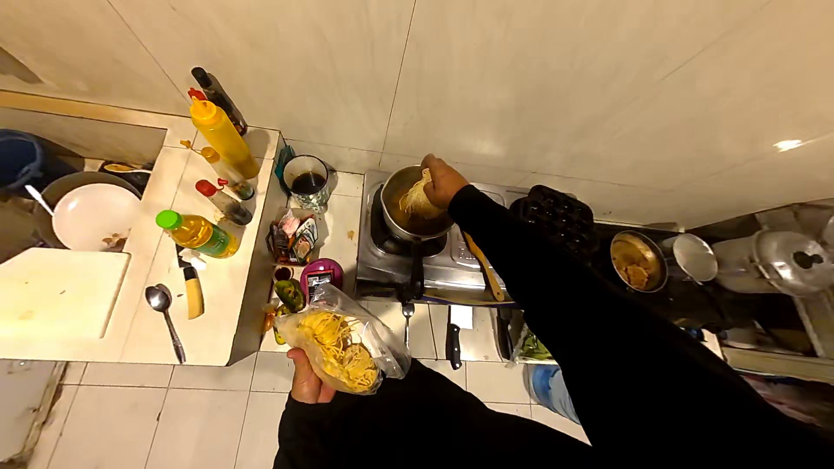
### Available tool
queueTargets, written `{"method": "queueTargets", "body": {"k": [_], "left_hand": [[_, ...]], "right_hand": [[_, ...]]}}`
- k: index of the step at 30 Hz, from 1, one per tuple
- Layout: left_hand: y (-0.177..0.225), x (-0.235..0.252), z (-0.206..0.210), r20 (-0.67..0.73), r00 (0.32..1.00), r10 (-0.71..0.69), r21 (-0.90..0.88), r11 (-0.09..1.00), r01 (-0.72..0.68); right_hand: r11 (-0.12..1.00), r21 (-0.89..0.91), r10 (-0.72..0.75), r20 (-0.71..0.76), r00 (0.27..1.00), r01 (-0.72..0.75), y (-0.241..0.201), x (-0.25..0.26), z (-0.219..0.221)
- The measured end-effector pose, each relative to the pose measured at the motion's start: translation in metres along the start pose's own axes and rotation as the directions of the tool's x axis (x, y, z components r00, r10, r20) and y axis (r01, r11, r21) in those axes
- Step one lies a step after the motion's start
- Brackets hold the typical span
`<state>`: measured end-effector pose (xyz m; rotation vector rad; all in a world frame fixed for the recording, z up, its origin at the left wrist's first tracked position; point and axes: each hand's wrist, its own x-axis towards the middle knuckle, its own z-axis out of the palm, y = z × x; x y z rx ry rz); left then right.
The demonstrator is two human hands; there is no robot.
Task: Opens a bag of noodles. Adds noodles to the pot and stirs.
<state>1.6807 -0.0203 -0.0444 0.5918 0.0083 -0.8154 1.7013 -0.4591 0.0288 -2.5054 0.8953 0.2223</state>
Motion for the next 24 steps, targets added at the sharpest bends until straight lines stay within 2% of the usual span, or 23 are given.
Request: {"method": "queueTargets", "body": {"k": [6, 9, 11, 14, 17, 19, 24], "left_hand": [[0.002, -0.001, -0.003, 0.088, 0.996, -0.007, -0.036, 0.999, 0.010], [0.004, -0.003, -0.006, 0.089, 0.996, -0.001, -0.021, 1.000, 0.003], [0.005, -0.004, -0.008, 0.101, 0.995, -0.006, -0.031, 0.999, 0.010], [0.006, -0.003, -0.007, 0.112, 0.994, 0.005, -0.048, 0.999, 0.000], [0.006, -0.002, -0.006, 0.141, 0.990, 0.007, -0.051, 0.999, 0.000], [0.007, -0.003, -0.002, 0.107, 0.994, 0.007, -0.040, 0.999, -0.003], [0.005, -0.004, -0.007, 0.117, 0.993, 0.022, -0.036, 0.999, -0.017]], "right_hand": [[0.996, -0.082, -0.027, 0.005, 1.000, 0.028, 0.004, -0.001, -0.004], [0.998, -0.015, -0.055, 0.042, 0.998, 0.056, 0.017, 0.005, -0.003], [0.999, 0.039, -0.022, 0.062, 0.998, 0.019, 0.018, 0.003, -0.003], [0.998, 0.052, 0.026, 0.019, 0.999, -0.027, 0.007, -0.004, -0.010], [0.999, -0.025, 0.020, -0.045, 0.999, -0.021, 0.001, -0.009, -0.014], [0.998, -0.066, 0.003, -0.049, 0.999, -0.006, 0.001, -0.009, -0.015], [0.998, 0.053, -0.030, -0.005, 1.000, 0.030, 0.009, -0.010, -0.017]]}}
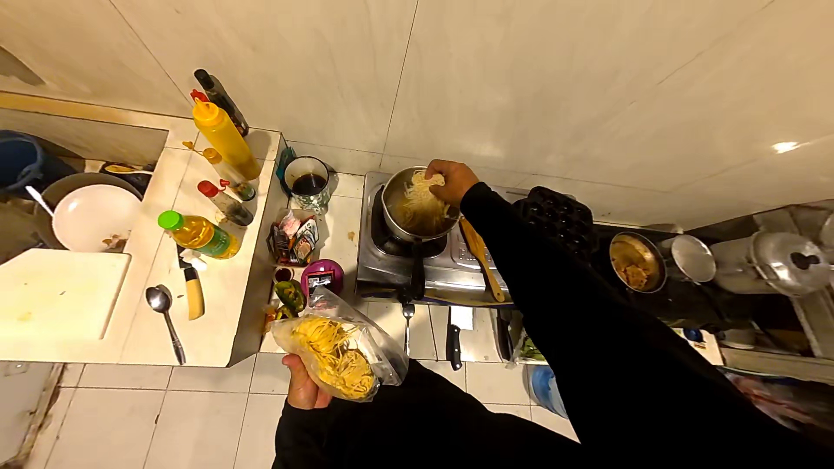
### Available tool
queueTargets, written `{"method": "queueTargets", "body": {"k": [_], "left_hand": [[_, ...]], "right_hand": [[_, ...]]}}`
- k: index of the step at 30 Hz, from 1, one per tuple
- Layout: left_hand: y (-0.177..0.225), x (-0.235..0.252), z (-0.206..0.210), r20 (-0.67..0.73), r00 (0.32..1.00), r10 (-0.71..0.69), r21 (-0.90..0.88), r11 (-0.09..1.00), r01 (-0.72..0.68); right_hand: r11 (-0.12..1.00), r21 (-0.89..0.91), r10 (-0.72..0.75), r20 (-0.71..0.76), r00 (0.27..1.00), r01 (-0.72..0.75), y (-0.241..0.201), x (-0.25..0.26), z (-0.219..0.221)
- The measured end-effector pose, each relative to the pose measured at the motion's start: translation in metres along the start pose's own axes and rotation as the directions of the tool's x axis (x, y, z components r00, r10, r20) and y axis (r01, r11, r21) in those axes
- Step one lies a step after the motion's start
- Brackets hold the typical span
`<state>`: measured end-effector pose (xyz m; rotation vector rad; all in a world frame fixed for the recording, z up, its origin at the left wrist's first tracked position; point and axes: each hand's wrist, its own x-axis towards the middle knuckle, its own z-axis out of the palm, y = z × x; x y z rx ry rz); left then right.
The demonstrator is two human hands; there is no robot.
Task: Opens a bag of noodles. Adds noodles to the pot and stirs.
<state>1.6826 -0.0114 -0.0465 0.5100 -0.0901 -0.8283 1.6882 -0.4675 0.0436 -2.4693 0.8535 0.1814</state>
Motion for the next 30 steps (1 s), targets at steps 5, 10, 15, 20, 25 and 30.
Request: {"method": "queueTargets", "body": {"k": [5, 10, 15, 20, 25, 30], "left_hand": [[0.001, 0.001, 0.000, -0.037, 0.999, -0.009, 0.014, 1.000, 0.010], [0.000, 0.005, 0.004, -0.069, 0.997, -0.018, 0.009, 1.000, 0.018], [-0.007, 0.016, 0.011, -0.193, 0.981, -0.032, 0.079, 0.996, 0.048], [-0.010, 0.039, 0.010, -0.295, 0.953, -0.069, 0.090, 0.991, 0.099], [-0.020, 0.057, 0.014, -0.270, 0.960, -0.073, 0.085, 0.991, 0.100], [-0.028, 0.059, 0.018, -0.298, 0.950, -0.087, 0.194, 0.970, 0.150]], "right_hand": [[1.000, -0.030, -0.007, -0.122, 0.993, 0.003, -0.005, -0.009, -0.001], [0.998, -0.058, -0.001, -0.159, 0.987, -0.008, -0.008, -0.019, -0.003], [0.997, 0.030, 0.078, -0.146, 0.986, -0.074, 0.011, -0.014, 0.007], [0.941, 0.197, -0.214, -0.285, 0.934, 0.275, -0.051, -0.096, -0.025], [0.802, 0.355, -0.470, -0.120, 0.875, 0.479, -0.122, -0.178, 0.050], [0.861, 0.370, -0.364, -0.030, 0.931, 0.349, -0.130, -0.170, 0.102]]}}
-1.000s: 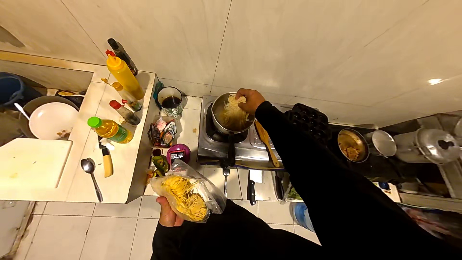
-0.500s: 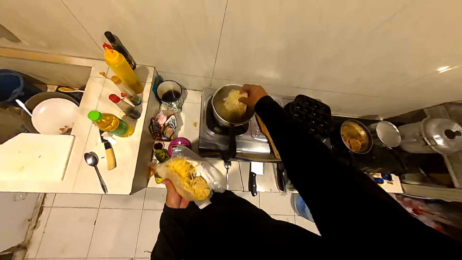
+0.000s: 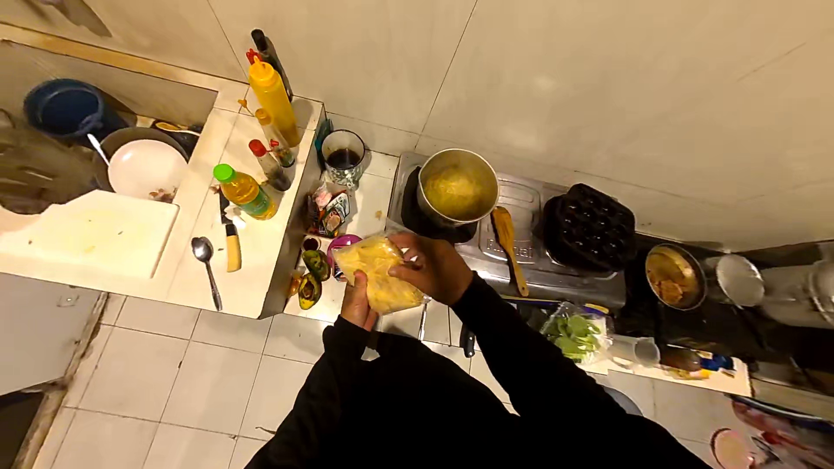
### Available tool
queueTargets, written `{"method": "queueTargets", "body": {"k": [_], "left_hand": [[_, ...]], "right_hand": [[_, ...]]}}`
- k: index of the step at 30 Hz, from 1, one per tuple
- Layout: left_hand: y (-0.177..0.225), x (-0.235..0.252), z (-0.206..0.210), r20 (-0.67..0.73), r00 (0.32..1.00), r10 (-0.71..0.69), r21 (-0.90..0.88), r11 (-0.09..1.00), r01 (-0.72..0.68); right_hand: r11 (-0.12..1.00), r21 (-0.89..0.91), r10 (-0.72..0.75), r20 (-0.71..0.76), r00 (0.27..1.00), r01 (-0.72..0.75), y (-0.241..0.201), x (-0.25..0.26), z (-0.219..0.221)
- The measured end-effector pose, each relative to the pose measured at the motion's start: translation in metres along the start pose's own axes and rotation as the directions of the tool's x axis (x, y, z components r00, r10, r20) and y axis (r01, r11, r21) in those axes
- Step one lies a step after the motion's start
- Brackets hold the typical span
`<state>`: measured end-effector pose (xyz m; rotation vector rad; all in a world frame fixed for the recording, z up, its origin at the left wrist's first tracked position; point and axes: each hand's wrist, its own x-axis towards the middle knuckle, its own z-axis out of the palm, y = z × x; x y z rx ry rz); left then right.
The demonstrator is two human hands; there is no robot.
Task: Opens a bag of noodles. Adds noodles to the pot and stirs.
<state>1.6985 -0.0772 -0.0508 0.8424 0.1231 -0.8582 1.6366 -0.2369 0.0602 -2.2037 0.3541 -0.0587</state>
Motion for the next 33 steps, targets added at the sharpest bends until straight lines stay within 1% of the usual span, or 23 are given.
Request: {"method": "queueTargets", "body": {"k": [2, 7, 9, 11, 13, 14, 16, 18, 22, 26, 28, 31, 32, 33], "left_hand": [[-0.001, -0.001, 0.001, -0.015, 1.000, -0.006, 0.025, 1.000, 0.006], [0.000, -0.003, -0.006, -0.012, 1.000, -0.003, 0.055, 0.999, 0.004], [0.001, -0.004, -0.006, -0.012, 1.000, -0.016, 0.055, 0.998, 0.016], [0.001, -0.005, -0.003, -0.036, 0.999, -0.040, 0.033, 0.999, 0.042], [0.001, -0.006, 0.000, -0.048, 0.997, -0.054, 0.009, 0.998, 0.055], [0.001, -0.006, 0.001, -0.048, 0.997, -0.060, 0.004, 0.998, 0.060], [-0.001, -0.005, 0.003, -0.040, 0.997, -0.063, 0.021, 0.998, 0.064], [0.000, -0.005, 0.006, -0.034, 0.997, -0.070, 0.053, 0.996, 0.072], [-0.005, -0.006, 0.009, -0.019, 0.996, -0.087, 0.083, 0.993, 0.088], [-0.009, -0.008, 0.012, -0.006, 0.996, -0.089, 0.153, 0.984, 0.089], [-0.011, -0.008, 0.012, 0.008, 0.995, -0.096, 0.159, 0.983, 0.094], [-0.014, -0.006, 0.015, 0.018, 0.990, -0.138, 0.108, 0.985, 0.135], [-0.015, -0.004, 0.015, 0.027, 0.988, -0.154, 0.091, 0.984, 0.151], [-0.016, -0.003, 0.016, 0.026, 0.985, -0.168, 0.076, 0.983, 0.166]], "right_hand": [[0.998, 0.035, 0.043, 0.035, 0.998, -0.044, 0.003, 0.002, 0.005], [0.992, 0.110, 0.058, 0.067, 0.996, -0.065, 0.006, -0.004, 0.014], [0.985, 0.147, 0.082, 0.040, 0.996, -0.087, 0.005, -0.010, 0.012], [0.975, 0.200, 0.105, -0.020, 0.994, -0.099, 0.000, -0.018, 0.007], [0.970, 0.215, 0.130, -0.053, 0.990, -0.116, -0.004, -0.024, 0.002], [0.967, 0.221, 0.135, -0.032, 0.990, -0.125, -0.003, -0.024, 0.001], [0.950, 0.262, 0.154, 0.090, 0.984, -0.172, 0.005, -0.024, -0.004], [0.927, 0.316, 0.157, 0.167, 0.973, -0.204, 0.012, -0.022, -0.009], [0.909, 0.350, 0.160, 0.208, 0.965, -0.226, 0.019, -0.025, -0.013], [0.920, 0.281, 0.193, 0.281, 0.940, -0.273, 0.011, -0.028, -0.008], [0.945, 0.211, 0.192, 0.264, 0.945, -0.251, 0.010, -0.031, -0.008], [0.964, 0.146, 0.198, 0.171, 0.965, -0.223, 0.007, -0.038, -0.018], [0.964, 0.158, 0.196, 0.115, 0.974, -0.212, 0.005, -0.040, -0.022], [0.958, 0.208, 0.190, 0.054, 0.980, -0.197, 0.004, -0.043, -0.026]]}}
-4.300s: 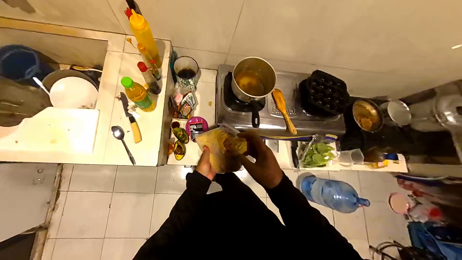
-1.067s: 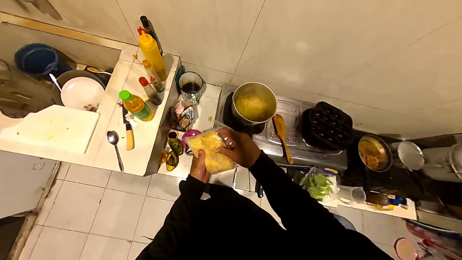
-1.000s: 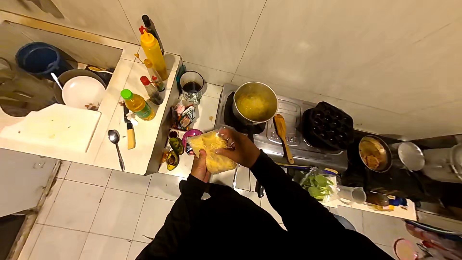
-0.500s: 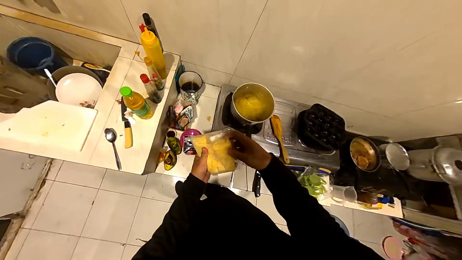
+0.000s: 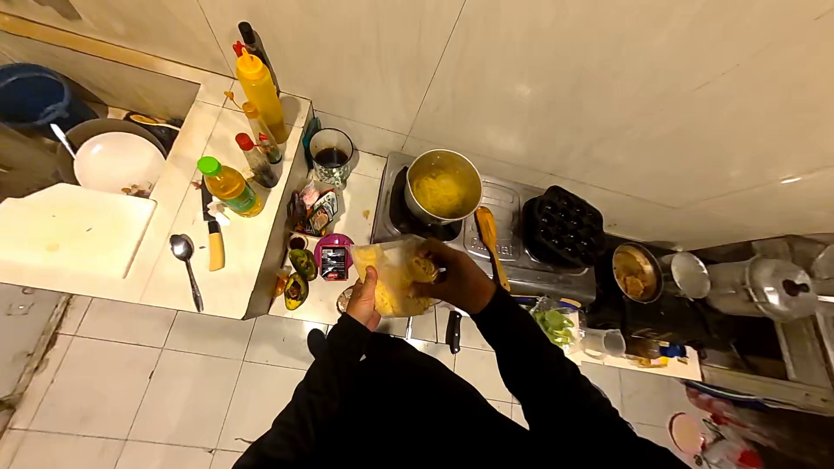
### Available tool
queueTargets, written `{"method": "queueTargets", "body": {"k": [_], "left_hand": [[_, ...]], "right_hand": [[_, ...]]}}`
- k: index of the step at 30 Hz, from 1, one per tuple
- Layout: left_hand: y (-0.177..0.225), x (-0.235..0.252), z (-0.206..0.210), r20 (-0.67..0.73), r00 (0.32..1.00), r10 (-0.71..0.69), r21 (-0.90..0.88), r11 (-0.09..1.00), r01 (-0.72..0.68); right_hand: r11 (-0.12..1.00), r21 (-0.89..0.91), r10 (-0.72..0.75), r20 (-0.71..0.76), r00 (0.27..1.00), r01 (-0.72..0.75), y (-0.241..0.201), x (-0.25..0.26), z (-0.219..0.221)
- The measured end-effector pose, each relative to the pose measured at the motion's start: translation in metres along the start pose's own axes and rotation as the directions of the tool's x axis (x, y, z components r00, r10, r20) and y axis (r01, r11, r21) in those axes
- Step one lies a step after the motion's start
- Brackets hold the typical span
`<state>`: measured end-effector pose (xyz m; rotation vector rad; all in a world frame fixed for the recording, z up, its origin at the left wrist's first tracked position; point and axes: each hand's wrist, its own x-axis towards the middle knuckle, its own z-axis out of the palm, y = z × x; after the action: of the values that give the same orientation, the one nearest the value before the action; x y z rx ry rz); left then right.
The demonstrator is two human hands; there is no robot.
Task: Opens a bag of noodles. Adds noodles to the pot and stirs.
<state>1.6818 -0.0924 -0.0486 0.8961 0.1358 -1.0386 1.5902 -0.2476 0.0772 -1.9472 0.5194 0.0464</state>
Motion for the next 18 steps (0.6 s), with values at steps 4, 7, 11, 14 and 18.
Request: {"method": "queueTargets", "body": {"k": [4, 7, 11, 14, 18], "left_hand": [[0.004, 0.009, 0.002, -0.040, 0.998, -0.046, -0.021, 0.999, 0.045], [0.008, 0.008, -0.002, -0.039, 0.999, -0.032, -0.017, 0.999, 0.032], [0.009, 0.000, -0.014, -0.010, 1.000, 0.012, -0.044, 0.999, -0.013], [0.008, -0.010, -0.022, 0.011, 0.999, 0.043, -0.063, 0.997, -0.042], [0.016, -0.026, -0.028, -0.018, 0.996, 0.091, -0.095, 0.991, -0.092]], "right_hand": [[0.966, 0.241, -0.042, -0.210, 0.977, 0.093, -0.013, -0.004, -0.039], [0.950, 0.248, -0.090, -0.364, 0.927, 0.189, -0.025, 0.009, -0.087], [0.997, -0.018, -0.073, -0.535, 0.842, 0.074, -0.032, 0.053, -0.133], [0.930, -0.294, 0.059, -0.474, 0.879, -0.221, -0.011, 0.105, -0.144], [0.834, -0.435, 0.169, -0.383, 0.908, -0.339, 0.024, 0.153, -0.150]]}}
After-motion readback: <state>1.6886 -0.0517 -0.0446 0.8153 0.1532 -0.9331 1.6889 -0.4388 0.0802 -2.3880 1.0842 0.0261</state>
